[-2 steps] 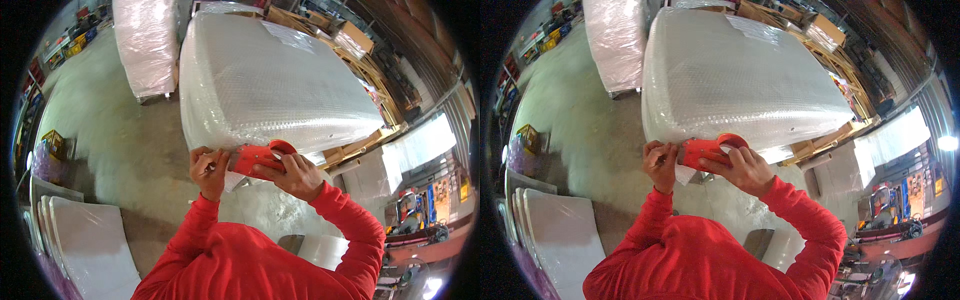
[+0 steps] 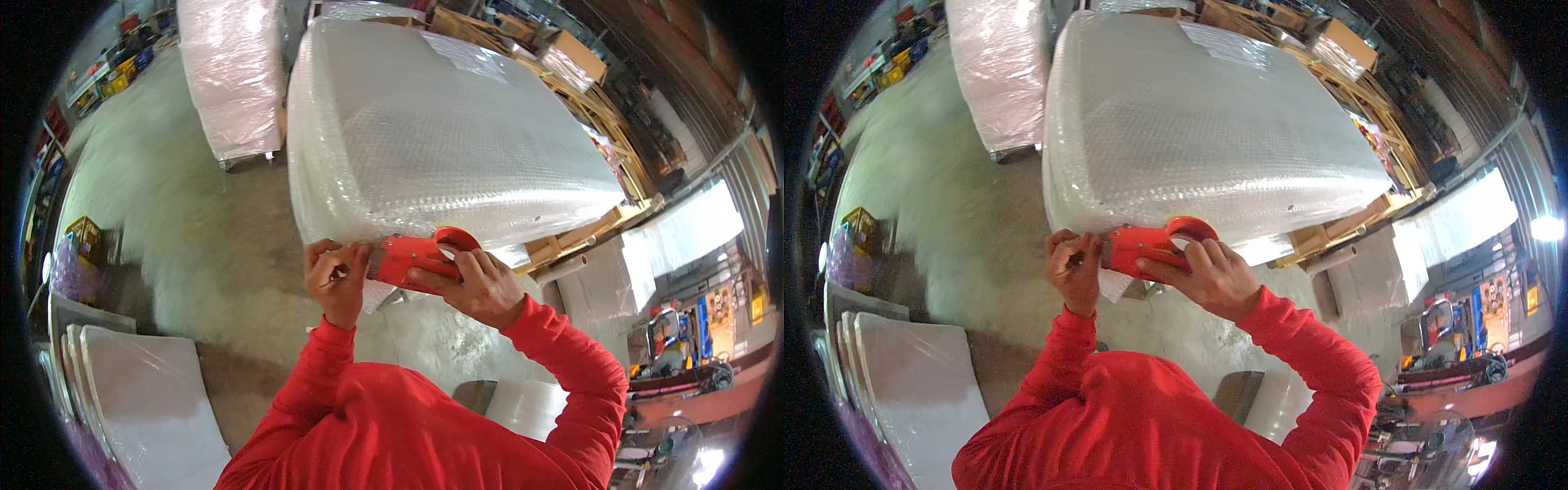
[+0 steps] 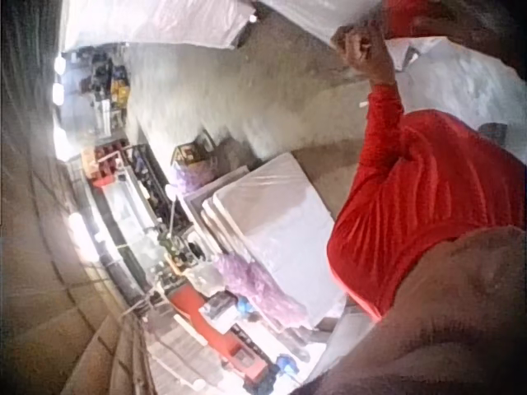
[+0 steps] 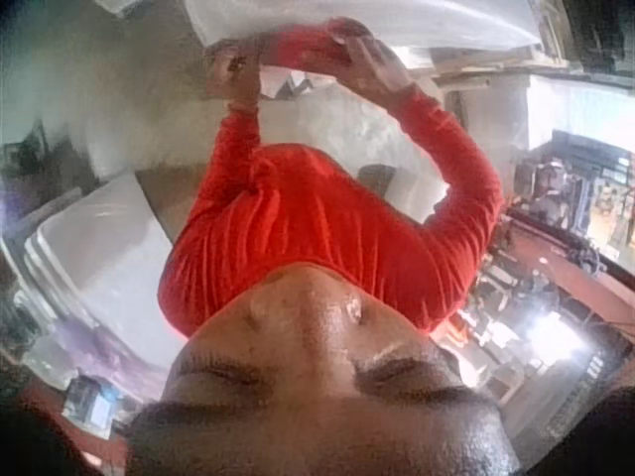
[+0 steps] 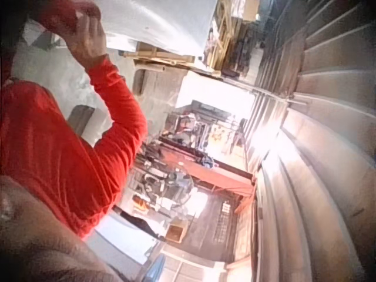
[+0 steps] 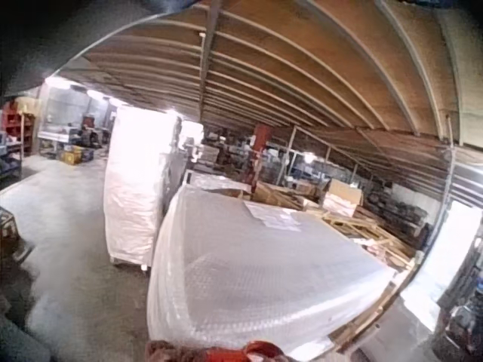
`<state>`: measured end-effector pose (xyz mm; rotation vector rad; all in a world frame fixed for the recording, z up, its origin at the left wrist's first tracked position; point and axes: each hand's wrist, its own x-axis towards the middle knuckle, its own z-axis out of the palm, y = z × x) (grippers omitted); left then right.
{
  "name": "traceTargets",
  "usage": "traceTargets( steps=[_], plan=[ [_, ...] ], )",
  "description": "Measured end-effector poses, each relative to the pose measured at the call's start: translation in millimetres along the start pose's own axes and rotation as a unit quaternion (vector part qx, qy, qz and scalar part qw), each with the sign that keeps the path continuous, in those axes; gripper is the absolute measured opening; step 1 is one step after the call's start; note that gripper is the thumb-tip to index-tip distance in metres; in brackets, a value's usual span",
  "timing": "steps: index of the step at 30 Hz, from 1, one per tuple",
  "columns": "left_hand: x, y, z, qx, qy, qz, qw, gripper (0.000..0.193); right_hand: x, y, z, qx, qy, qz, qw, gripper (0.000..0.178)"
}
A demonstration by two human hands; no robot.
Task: The person wraps a large piece of furniture with bubble wrap and secures it with packing tape. They pull the bubble wrap from a roll, cover the furniture, and use a tape gun to seal the edges.
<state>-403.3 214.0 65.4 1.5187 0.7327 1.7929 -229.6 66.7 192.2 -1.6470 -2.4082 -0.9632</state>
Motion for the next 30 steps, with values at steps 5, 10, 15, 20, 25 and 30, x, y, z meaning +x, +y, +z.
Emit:
traceTargets(
  steps=[5,10,15,20,25,30],
  plan=[
    [1.0,6.6,7.4,0.02,0.01,0.058,0.998,0.024,-6.0,8.8,-2.2,0.0,-0.002,0.026,1.0,0.063],
    [3.0,7.7,16.0,0.037,0.021,0.045,0.998,0.024,-4.4,17.0,-9.8,0.054,-0.023,0.013,0.998,0.067],
    [18.9,-5.8,5.4,-0.043,-0.037,0.047,0.997,0.025,0.4,12.3,-18.9,0.139,-0.013,-0.018,0.99,0.066],
    [24.6,-8.9,-1.9,-0.032,-0.079,0.036,0.996,0.027,10.1,-5.3,-35.1,0.124,-0.019,-0.006,0.992,0.062],
    [19.9,0.9,0.8,-0.016,-0.084,0.018,0.996,0.029,10.8,-25.9,-63.3,0.038,-0.076,0.0,0.996,0.056],
    [22.2,1.3,3.9,-0.042,-0.086,0.024,0.995,0.031,9.5,-21.9,-73.0,0.079,-0.128,0.032,0.988,0.052]
  ],
)
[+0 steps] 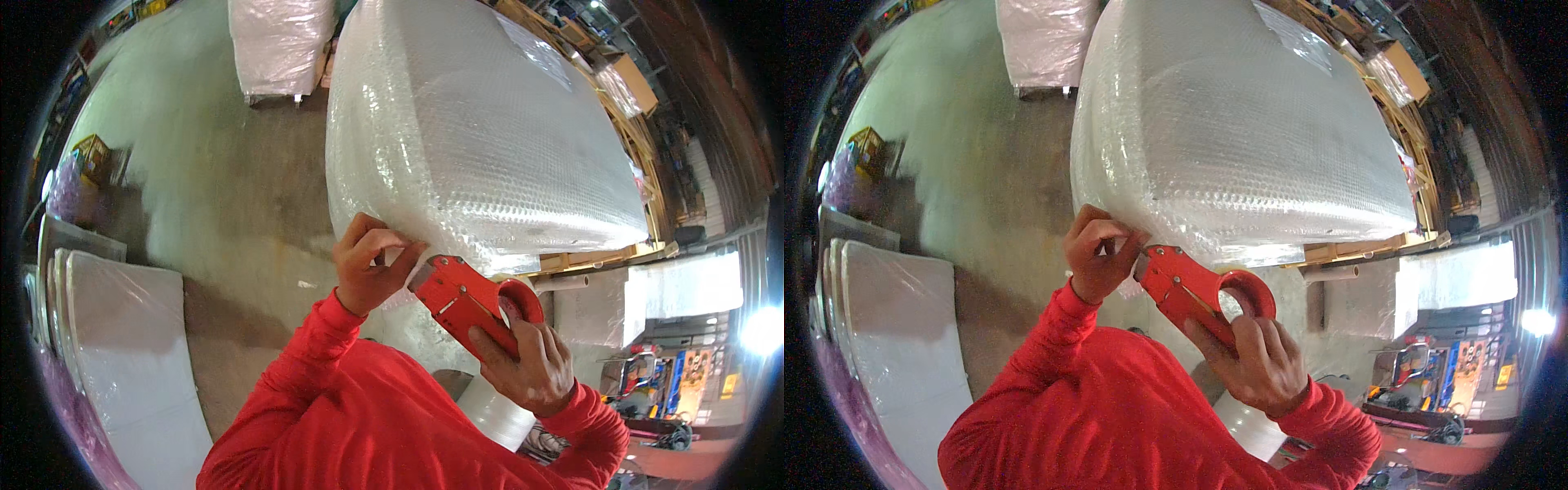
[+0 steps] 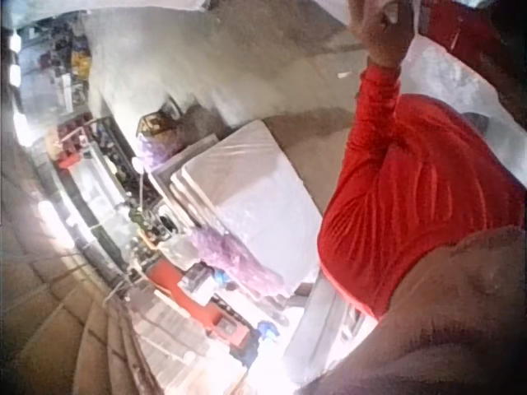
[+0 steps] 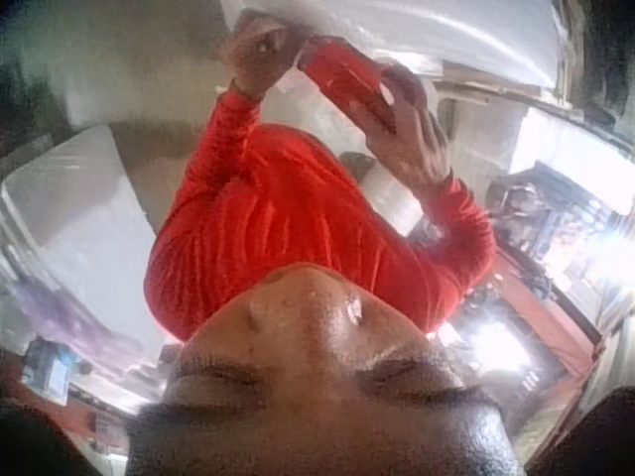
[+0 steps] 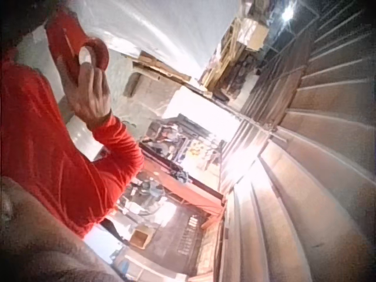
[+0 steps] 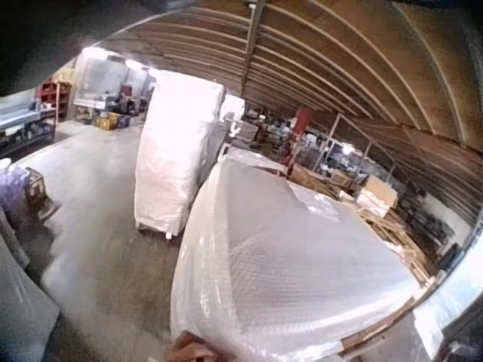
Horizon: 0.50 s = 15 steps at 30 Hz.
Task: The person wraps a large piece of furniture with bubble wrap and secures it with packing tape. They pull the bubble wrap from a roll, cover the furniture, and use a tape gun to seal the edges.
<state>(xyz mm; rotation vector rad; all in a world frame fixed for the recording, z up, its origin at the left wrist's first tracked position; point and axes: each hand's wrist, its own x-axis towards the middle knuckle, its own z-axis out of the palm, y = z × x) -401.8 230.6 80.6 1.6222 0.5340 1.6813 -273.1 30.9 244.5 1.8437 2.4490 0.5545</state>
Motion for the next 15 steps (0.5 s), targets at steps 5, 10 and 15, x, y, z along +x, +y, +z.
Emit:
traceTargets(
  steps=[5,10,15],
  plan=[
    [0.2,-2.6,3.4,0.012,0.0,0.059,0.998,0.032,-9.2,4.9,-2.0,0.025,-0.01,-0.01,1.0,0.062],
    [-1.6,2.1,2.0,0.018,-0.006,0.003,1.0,0.032,-27.5,2.7,6.1,0.021,-0.026,-0.008,0.999,0.057],
    [-2.2,3.8,0.3,0.028,-0.032,0.013,0.999,0.031,-37.6,8.9,23.2,0.03,0.007,-0.004,1.0,0.046]
  ],
)
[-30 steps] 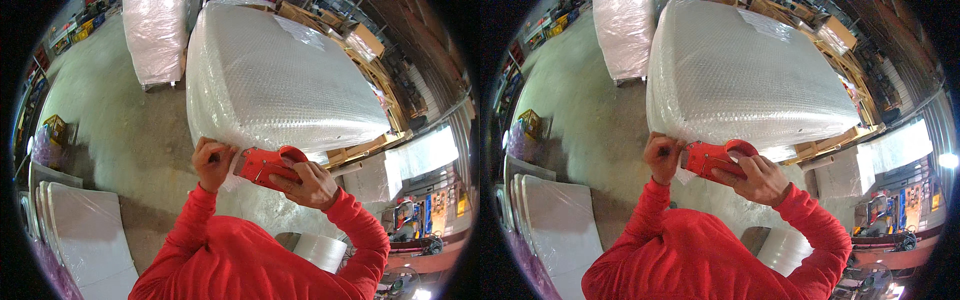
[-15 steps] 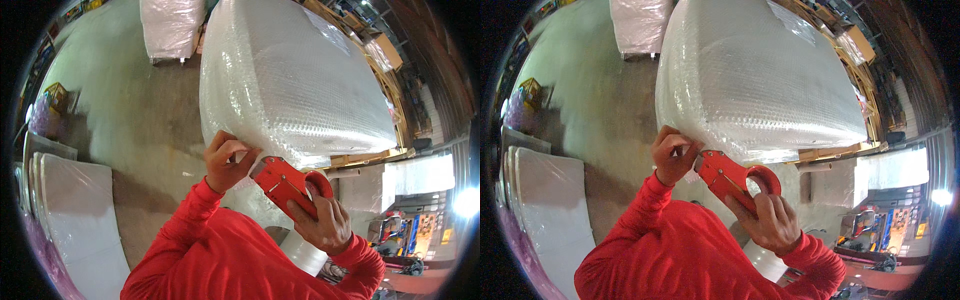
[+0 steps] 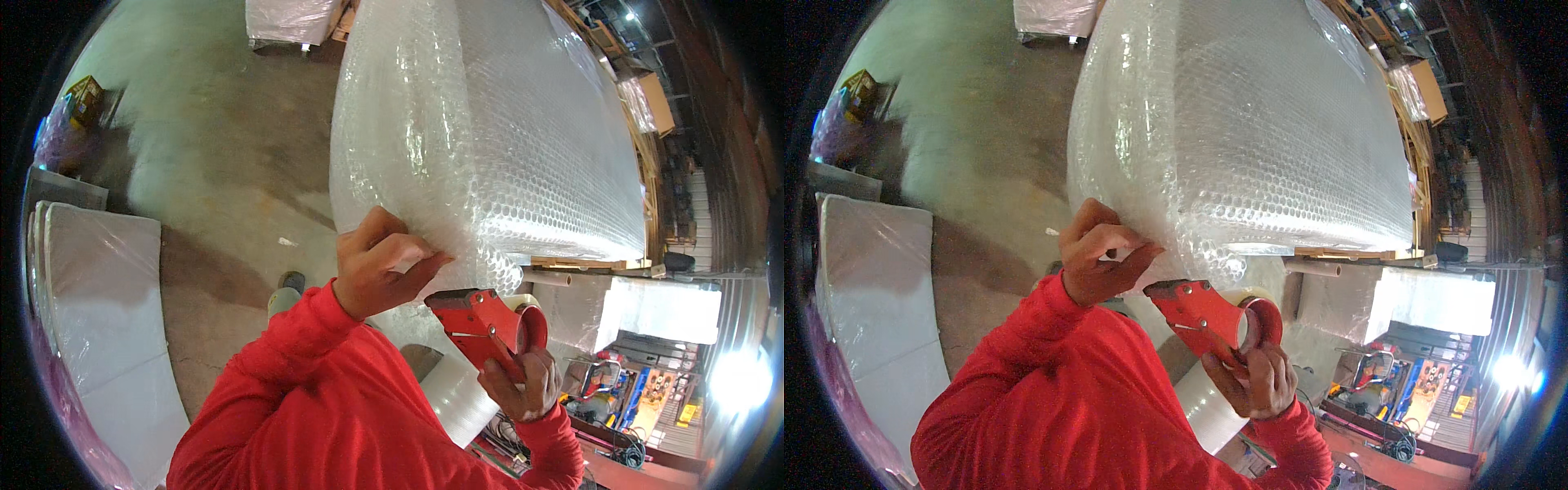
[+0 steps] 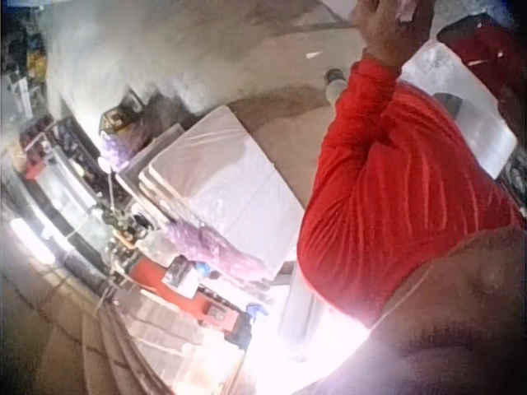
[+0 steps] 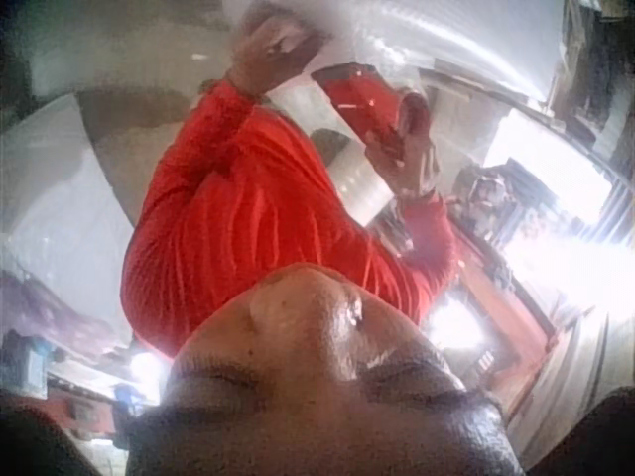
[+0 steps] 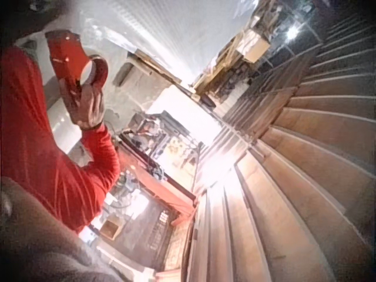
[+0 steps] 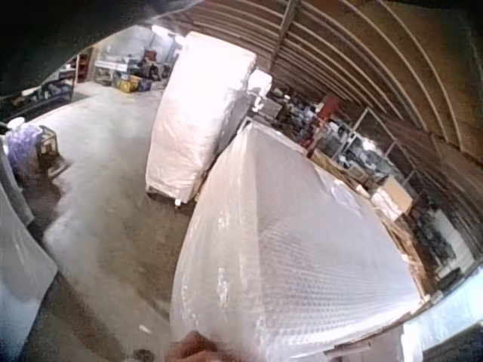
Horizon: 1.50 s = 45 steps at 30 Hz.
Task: The person wraps a large piece of furniture with bubble wrap and secures it with packing tape. They pull the bubble wrap from a roll, cover the furniture, and use a tape gun to seal the edges.
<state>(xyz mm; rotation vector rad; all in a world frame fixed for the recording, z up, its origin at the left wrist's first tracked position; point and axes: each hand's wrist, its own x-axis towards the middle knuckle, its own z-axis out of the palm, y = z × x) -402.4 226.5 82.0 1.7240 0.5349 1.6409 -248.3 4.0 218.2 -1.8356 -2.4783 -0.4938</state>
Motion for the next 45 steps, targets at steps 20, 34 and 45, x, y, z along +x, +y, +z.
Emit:
traceTargets(
  steps=[20,34,45],
  plan=[
    [-24.0,-9.0,5.5,0.115,0.059,0.087,0.988,0.023,-48.4,97.3,36.0,-0.122,0.039,0.026,0.991,0.06],
    [-4.9,22.9,63.6,0.443,-0.211,0.406,0.771,0.035,-42.4,61.5,57.6,-0.174,0.054,0.11,0.977,0.072],
    [-15.2,8.3,86.6,0.354,-0.167,0.335,0.857,0.03,-1.3,-1.8,1.9,-0.283,-0.094,0.203,0.933,0.053]
  ],
)
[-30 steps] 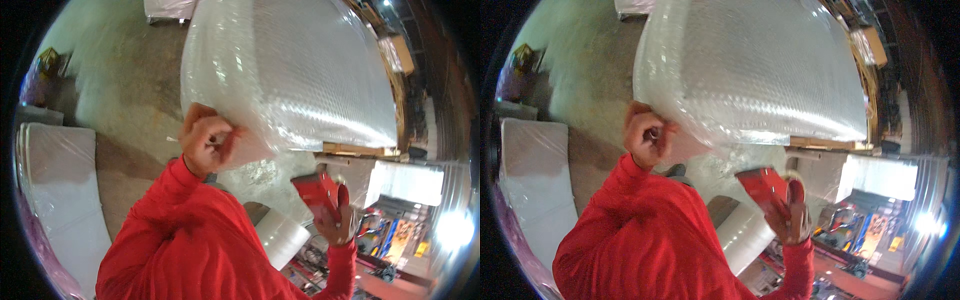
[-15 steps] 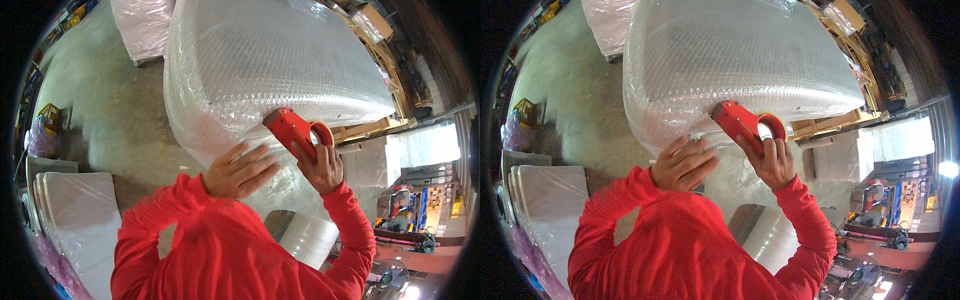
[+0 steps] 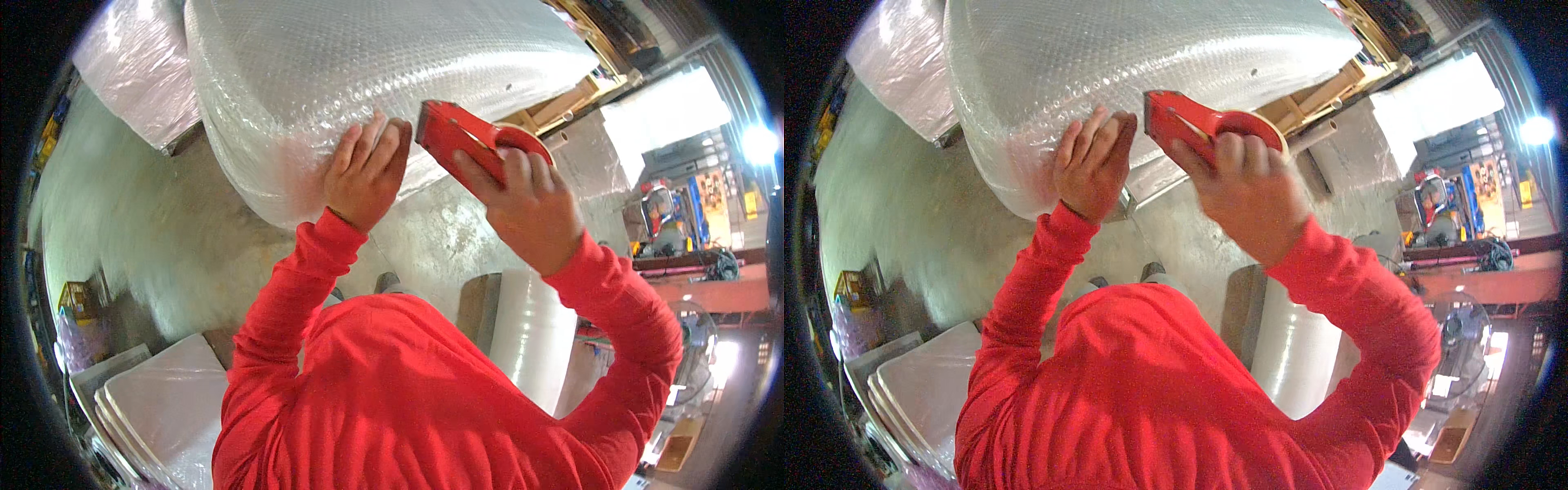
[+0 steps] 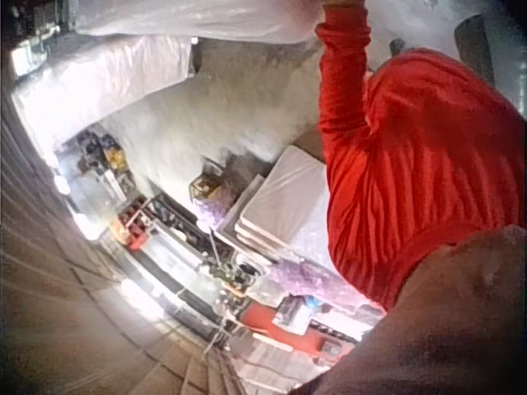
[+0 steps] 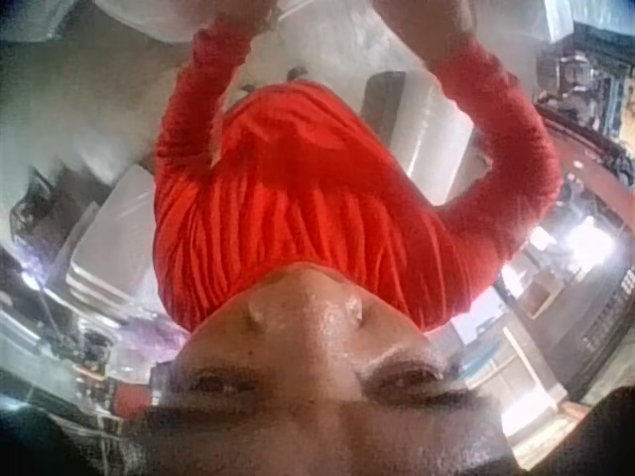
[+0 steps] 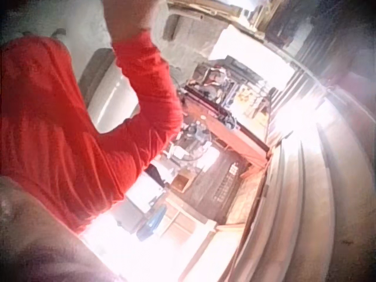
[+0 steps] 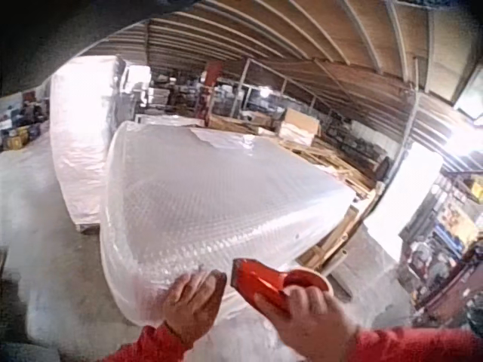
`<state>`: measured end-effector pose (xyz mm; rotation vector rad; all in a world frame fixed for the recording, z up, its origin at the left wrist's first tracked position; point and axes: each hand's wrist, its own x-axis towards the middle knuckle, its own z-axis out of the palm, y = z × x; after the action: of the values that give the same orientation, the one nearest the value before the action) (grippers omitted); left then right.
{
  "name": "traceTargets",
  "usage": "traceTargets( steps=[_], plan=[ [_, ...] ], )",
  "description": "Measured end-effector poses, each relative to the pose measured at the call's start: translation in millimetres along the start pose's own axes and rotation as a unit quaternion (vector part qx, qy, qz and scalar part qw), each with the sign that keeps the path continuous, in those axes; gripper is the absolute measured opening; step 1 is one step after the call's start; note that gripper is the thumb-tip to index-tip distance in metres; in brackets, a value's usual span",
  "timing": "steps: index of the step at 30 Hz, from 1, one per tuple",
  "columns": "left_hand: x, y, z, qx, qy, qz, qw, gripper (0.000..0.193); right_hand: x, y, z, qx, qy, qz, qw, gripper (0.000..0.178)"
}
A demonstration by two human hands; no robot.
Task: The person wraps a large piece of furniture with bubble wrap and secures it with packing tape. They pull the bubble wrap from a roll, cover the furniture, and use a tape gun to seal the edges.
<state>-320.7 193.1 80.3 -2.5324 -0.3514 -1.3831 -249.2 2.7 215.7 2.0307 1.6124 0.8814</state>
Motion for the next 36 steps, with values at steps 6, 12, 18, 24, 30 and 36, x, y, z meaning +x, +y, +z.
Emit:
traceTargets(
  steps=[6,12,18,24,30,36],
  plan=[
    [-12.2,2.0,9.6,0.069,-0.081,0.001,0.994,0.031,8.7,-17.3,7.9,-0.169,-0.232,-0.022,0.958,0.041],
    [-21.0,40.5,24.5,0.147,-0.247,-0.049,0.957,0.085,-82.1,-35.7,25.9,0.201,-0.117,0.04,0.972,0.063],
    [-25.8,58.6,9.1,-0.339,-0.138,-0.045,0.93,0.077,-140.9,-65.1,100.8,0.487,-0.156,0.199,0.836,0.076],
    [-121.6,49.7,-63.1,-0.294,0.127,-0.58,0.749,0.009,-230.7,-84.7,127.2,0.602,-0.149,0.276,0.734,0.078],
    [-126.1,38.2,33.1,-0.167,0.077,-0.384,0.905,0.014,-288.2,-96.0,136.5,0.686,-0.175,0.316,0.631,0.089],
    [-118.1,46.6,0.2,-0.243,0.015,-0.401,0.883,0.019,-290.9,-96.4,130.7,0.684,-0.239,0.308,0.616,0.073]
  ],
)
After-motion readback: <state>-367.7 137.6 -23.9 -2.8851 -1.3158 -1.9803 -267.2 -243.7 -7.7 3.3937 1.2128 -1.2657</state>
